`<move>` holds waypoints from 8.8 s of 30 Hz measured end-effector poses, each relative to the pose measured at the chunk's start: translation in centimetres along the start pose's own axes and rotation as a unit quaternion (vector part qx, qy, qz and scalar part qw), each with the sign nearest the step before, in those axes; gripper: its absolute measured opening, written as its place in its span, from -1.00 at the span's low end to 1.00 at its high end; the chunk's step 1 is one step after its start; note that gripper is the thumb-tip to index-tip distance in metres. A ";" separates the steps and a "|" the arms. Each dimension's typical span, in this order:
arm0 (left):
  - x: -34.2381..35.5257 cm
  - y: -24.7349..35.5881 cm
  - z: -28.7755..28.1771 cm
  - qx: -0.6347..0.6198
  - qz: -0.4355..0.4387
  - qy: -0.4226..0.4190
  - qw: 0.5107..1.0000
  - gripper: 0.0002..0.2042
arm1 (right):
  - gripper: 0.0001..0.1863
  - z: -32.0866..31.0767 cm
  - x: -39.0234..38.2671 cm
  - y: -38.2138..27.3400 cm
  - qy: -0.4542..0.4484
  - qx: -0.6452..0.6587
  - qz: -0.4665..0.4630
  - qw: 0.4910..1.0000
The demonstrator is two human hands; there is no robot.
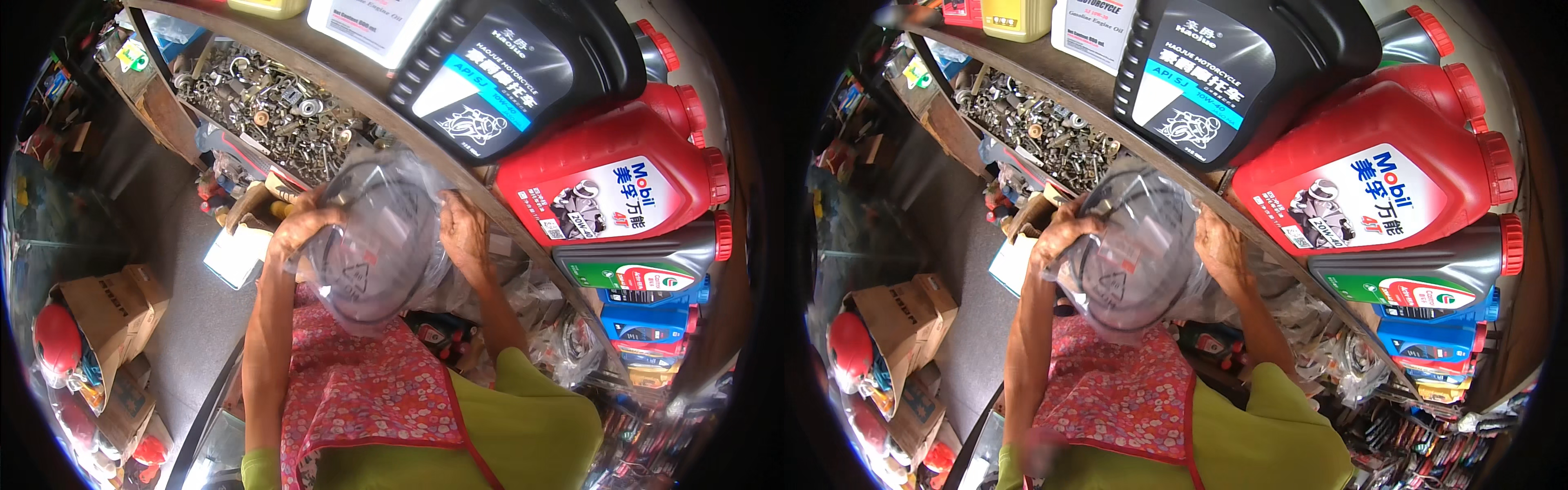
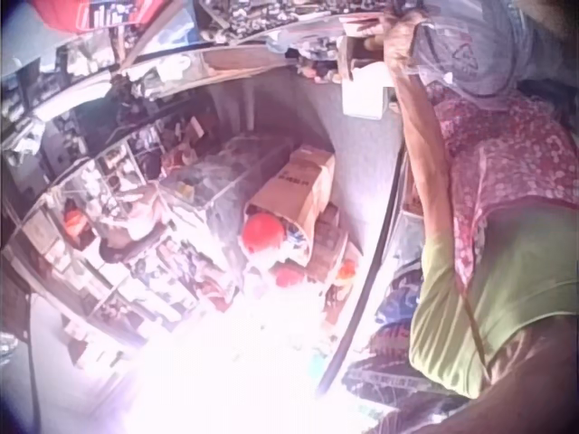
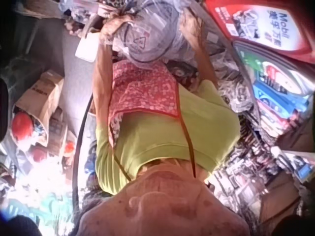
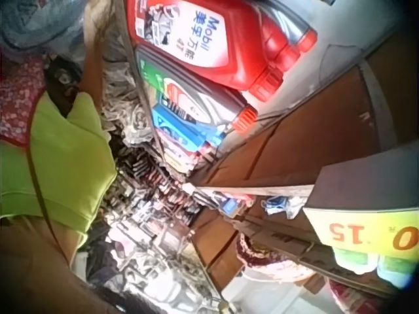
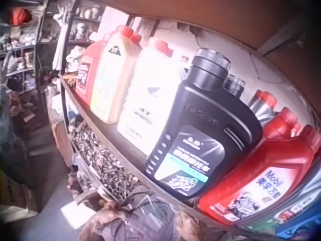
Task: The person retrieves a packaged inner tube from a shelf, removes it from the plastic bag, and carries it outside to a red motorcycle. The person hands the inner tube to a man working on the motorcycle's front wheel.
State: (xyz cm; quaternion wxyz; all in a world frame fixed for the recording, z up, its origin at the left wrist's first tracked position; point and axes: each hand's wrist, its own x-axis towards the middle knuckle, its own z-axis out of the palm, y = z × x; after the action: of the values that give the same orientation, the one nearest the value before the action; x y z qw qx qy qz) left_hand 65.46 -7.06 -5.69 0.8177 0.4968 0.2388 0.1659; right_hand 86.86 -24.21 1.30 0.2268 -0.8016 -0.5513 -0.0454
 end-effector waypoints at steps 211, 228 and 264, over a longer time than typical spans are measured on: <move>-15.5 -18.9 -21.0 0.496 -0.228 0.475 0.690 -0.71 | -0.76 8.5 -2.5 1.5 -0.169 -0.079 -0.215 0.959; -44.7 -33.8 -27.2 0.458 -0.410 0.451 0.647 -0.77 | -0.68 25.3 11.1 -43.1 -0.472 0.067 -0.508 0.717; -32.8 -18.7 -28.8 -0.526 -0.221 0.765 0.299 -0.55 | -0.57 38.1 7.3 -80.6 -0.535 -0.124 -0.780 0.299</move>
State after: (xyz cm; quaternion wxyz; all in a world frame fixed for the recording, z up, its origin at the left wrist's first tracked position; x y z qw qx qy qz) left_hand 22.83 -11.06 -26.30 0.3599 -0.4606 0.7196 0.3748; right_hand 10.03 21.19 -5.03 -0.3625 0.1381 -0.9059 0.1701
